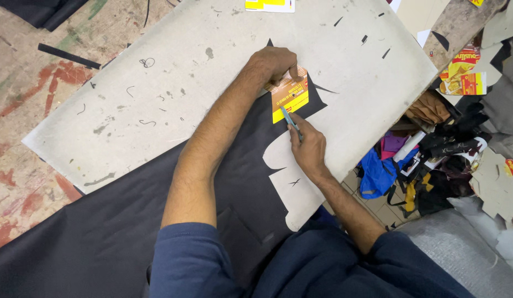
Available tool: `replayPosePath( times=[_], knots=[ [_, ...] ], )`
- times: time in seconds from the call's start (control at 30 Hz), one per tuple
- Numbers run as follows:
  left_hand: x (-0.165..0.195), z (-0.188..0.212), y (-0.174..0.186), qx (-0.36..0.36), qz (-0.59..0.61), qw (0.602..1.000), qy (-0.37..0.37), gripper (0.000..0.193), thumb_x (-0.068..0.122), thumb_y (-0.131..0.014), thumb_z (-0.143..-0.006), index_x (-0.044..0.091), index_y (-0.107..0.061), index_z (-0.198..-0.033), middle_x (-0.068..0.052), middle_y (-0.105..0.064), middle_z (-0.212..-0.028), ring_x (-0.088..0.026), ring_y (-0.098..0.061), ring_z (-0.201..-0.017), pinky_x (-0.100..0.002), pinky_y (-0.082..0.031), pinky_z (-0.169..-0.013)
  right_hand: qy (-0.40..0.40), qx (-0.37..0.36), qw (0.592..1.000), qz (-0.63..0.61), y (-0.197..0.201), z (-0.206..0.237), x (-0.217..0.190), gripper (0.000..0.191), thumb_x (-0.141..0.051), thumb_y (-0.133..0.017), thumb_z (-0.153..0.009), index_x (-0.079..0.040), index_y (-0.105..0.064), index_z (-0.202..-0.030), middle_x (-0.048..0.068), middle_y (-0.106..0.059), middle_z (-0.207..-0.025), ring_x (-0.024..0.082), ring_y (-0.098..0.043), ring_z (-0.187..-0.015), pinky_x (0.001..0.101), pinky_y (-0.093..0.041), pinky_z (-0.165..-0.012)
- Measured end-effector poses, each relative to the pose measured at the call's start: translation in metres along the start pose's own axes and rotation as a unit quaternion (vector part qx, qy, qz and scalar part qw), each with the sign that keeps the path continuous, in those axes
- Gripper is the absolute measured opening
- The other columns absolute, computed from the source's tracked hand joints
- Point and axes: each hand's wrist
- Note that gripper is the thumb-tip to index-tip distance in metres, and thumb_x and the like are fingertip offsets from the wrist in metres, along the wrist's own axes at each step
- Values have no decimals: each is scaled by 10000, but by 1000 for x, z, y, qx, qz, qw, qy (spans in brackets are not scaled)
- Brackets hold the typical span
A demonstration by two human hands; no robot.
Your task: The person uses a utility knife to cut a large piece of black fabric on a work table, following the outline of a cardboard template. They repeatedly reposition the template and cut along its edges, removing excess fabric and stacking the cut pieces.
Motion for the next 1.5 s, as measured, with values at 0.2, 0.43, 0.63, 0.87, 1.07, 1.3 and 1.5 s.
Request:
replayPosePath(
  times=[0.2,0.43,0.63,0.87,1.07,1.3,1.5],
  knots=[
    [1,2,0,8,-13,1000,-6,428,506,-796,-797,192,-805,-1087,-95,-760,-836,-223,-723,-715,-418,-568,-670,-15,-18,1000,13,0,1,-3,301,-61,-704,-960,-19,-703,-1258,188,-764,-955,283,-769,-785,372,-597,-673],
    [2,10,9,3,-13,1000,-15,386,477,-810,-791,224,-817,-1083,-65,-745,-815,-200,-691,-692,-411,-530,-638,-1,-26,1000,11,-2,-1,-2,313,-70,-699,-962,-29,-693,-1272,169,-769,-908,237,-768,-724,343,-597,-625],
    [-4,3,4,-10,-5,1000,-18,375,370,-838,-816,239,-784,-1163,-77,-793,-1001,-215,-759,-818,-412,-584,-737,-48,-48,998,8,1,-3,-11,300,-82,-703,-972,-30,-699,-1268,170,-762,-877,235,-764,-694,352,-587,-610],
    [-14,-11,2,0,-76,991,-111,563,196,-933,-669,309,-765,-1194,-50,-749,-1159,-255,-728,-1007,-408,-589,-845,-26,-56,998,-11,2,-32,-22,358,-58,-719,-922,-7,-691,-1276,182,-726,-999,262,-733,-760,371,-591,-647],
    [-13,-6,2,9,-62,992,-107,522,188,-902,-692,321,-771,-1179,-32,-735,-1199,-267,-713,-1049,-411,-589,-840,51,-62,996,27,-13,-59,-15,277,-57,-722,-943,3,-713,-1213,174,-721,-1006,332,-726,-828,406,-582,-718],
    [-12,-4,0,27,-64,992,-106,554,146,-896,-674,313,-761,-1184,-35,-715,-1195,-255,-710,-1028,-411,-599,-809,61,-89,993,49,-12,-63,-20,261,-29,-727,-916,21,-731,-1172,182,-717,-959,335,-716,-787,418,-567,-695],
    [-15,-14,-6,36,-91,989,-114,500,222,-893,-720,233,-764,-1202,-70,-753,-1137,-255,-734,-987,-424,-604,-820,5,-116,993,-15,-12,-72,-23,215,-38,-718,-954,54,-716,-1148,196,-707,-951,289,-713,-716,385,-569,-626]
  ],
)
Point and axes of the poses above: each hand's wrist, its own z-axis away from the middle knuckle, its own y-axis out of the back of the hand, x = y × z
